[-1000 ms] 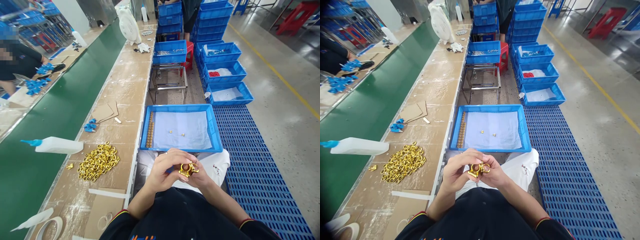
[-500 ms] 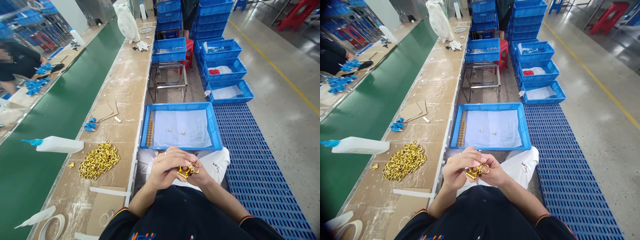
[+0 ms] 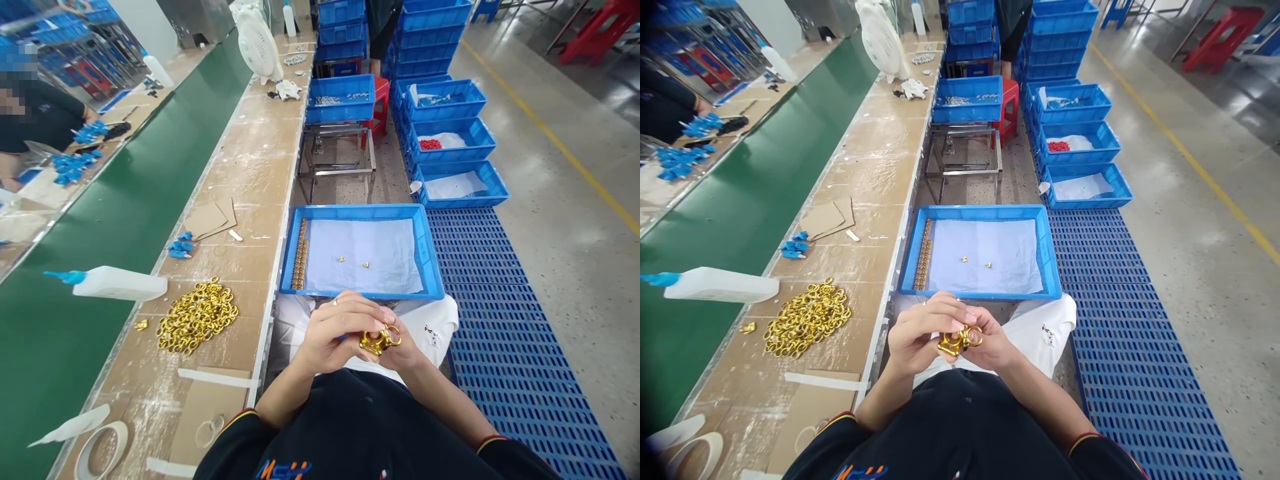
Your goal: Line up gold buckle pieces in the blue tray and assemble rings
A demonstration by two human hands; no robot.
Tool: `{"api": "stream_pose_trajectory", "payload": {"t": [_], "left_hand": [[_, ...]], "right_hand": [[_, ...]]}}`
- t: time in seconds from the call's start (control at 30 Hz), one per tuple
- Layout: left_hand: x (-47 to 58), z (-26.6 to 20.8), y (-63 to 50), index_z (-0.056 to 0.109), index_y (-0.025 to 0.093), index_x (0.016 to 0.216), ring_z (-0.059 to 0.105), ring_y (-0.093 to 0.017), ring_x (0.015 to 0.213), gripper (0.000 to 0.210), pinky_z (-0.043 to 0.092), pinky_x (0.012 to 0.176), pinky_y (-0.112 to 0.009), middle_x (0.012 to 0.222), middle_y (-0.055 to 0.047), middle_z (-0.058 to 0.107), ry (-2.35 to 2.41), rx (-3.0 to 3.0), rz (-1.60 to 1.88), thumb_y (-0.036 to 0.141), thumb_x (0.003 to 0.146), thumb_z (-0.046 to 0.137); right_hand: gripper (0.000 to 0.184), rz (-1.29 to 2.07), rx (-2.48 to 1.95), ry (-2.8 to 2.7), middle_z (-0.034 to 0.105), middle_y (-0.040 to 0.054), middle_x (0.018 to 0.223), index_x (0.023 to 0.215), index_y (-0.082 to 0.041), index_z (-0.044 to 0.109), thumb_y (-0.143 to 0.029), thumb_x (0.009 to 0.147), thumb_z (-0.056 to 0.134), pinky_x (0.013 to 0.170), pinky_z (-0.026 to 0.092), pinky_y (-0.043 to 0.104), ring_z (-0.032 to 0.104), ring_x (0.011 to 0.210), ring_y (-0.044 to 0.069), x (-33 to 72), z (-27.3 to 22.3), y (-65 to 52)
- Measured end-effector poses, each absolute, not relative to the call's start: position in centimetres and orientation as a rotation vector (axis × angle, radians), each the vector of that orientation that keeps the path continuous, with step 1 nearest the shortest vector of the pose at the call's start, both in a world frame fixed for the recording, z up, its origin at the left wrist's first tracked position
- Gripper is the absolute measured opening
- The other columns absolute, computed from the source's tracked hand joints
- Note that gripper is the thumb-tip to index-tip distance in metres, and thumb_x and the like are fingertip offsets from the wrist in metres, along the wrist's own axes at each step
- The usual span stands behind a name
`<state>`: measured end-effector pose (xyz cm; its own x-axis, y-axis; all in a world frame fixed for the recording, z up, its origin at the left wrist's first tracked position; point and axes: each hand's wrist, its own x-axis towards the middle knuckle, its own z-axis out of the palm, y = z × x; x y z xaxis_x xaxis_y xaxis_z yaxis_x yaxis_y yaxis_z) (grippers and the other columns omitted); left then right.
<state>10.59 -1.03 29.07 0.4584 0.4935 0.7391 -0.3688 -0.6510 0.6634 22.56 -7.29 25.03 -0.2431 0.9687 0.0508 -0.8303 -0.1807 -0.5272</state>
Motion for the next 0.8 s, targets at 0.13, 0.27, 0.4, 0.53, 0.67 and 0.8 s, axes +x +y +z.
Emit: {"api": "stream_pose_trajectory", "payload": {"t": [0.13,0.27,0.4,0.53,0.67,0.8], "left_hand": [[10.6,29.1,-1.1,0.07,0.019,0.119,0.078,-0.022,0.094,0.024,0.061,0.087,-0.035,0.102,-0.01,0.082,0.137,1.904,1.3,0.032,0.099,0.069],[10.4,29.1,-1.1,0.07,0.02,0.125,0.078,-0.022,0.092,0.033,0.061,0.084,-0.034,0.099,-0.01,0.081,0.166,1.975,1.294,0.037,0.096,0.071],[10.4,29.1,-1.1,0.07,0.019,0.127,0.077,-0.021,0.094,0.036,0.06,0.084,-0.033,0.103,-0.011,0.081,0.168,2.019,1.263,0.038,0.097,0.071],[10.3,29.1,-1.4,0.069,0.02,0.126,0.077,-0.022,0.096,0.034,0.06,0.085,-0.034,0.105,-0.011,0.08,0.185,2.021,1.243,0.036,0.096,0.072],[7.9,30.4,-3.3,0.069,0.019,0.12,0.075,-0.023,0.1,0.028,0.06,0.09,-0.034,0.104,-0.012,0.078,0.391,1.986,1.19,0.034,0.096,0.071],[2.8,32.6,-7.2,0.068,0.017,0.114,0.074,-0.018,0.08,0.022,0.06,0.078,-0.027,0.091,-0.011,0.078,0.636,1.89,1.159,0.033,0.099,0.067]], "right_hand": [[0.039,1.797,-0.362,-0.527,0.055,-0.0046,0.064,0.073,-0.02,0.063,-0.048,0.075,0.091,0.049,0.045,0.022,0.048,0.053,0.01,22.7,24.6,-7.3],[0.033,1.778,-0.301,-0.53,0.053,-0.0056,0.066,0.077,-0.019,0.064,-0.043,0.08,0.086,0.052,0.042,0.019,0.048,0.057,0.008,22.8,24.4,-7.5],[0.032,1.818,-0.322,-0.511,0.057,-0.0044,0.076,0.083,-0.019,0.065,-0.045,0.082,0.084,0.055,0.042,0.02,0.051,0.061,0.008,22.9,24.5,-7.8],[0.044,1.79,-0.389,-0.535,0.055,-0.0046,0.066,0.08,-0.021,0.065,-0.052,0.069,0.093,0.052,0.044,0.024,0.047,0.053,0.01,23.0,24.8,-8.1],[0.047,1.73,-0.566,-0.605,0.054,-0.0031,0.064,0.076,-0.024,0.064,-0.06,0.066,0.093,0.052,0.043,0.026,0.045,0.053,0.012,22.8,25.0,-8.7],[0.037,1.802,-0.582,-0.717,0.035,-0.0052,0.054,0.07,-0.028,0.063,-0.058,0.078,0.083,0.045,0.031,0.025,0.027,0.048,0.012,24.3,22.5,-8.2]]}}
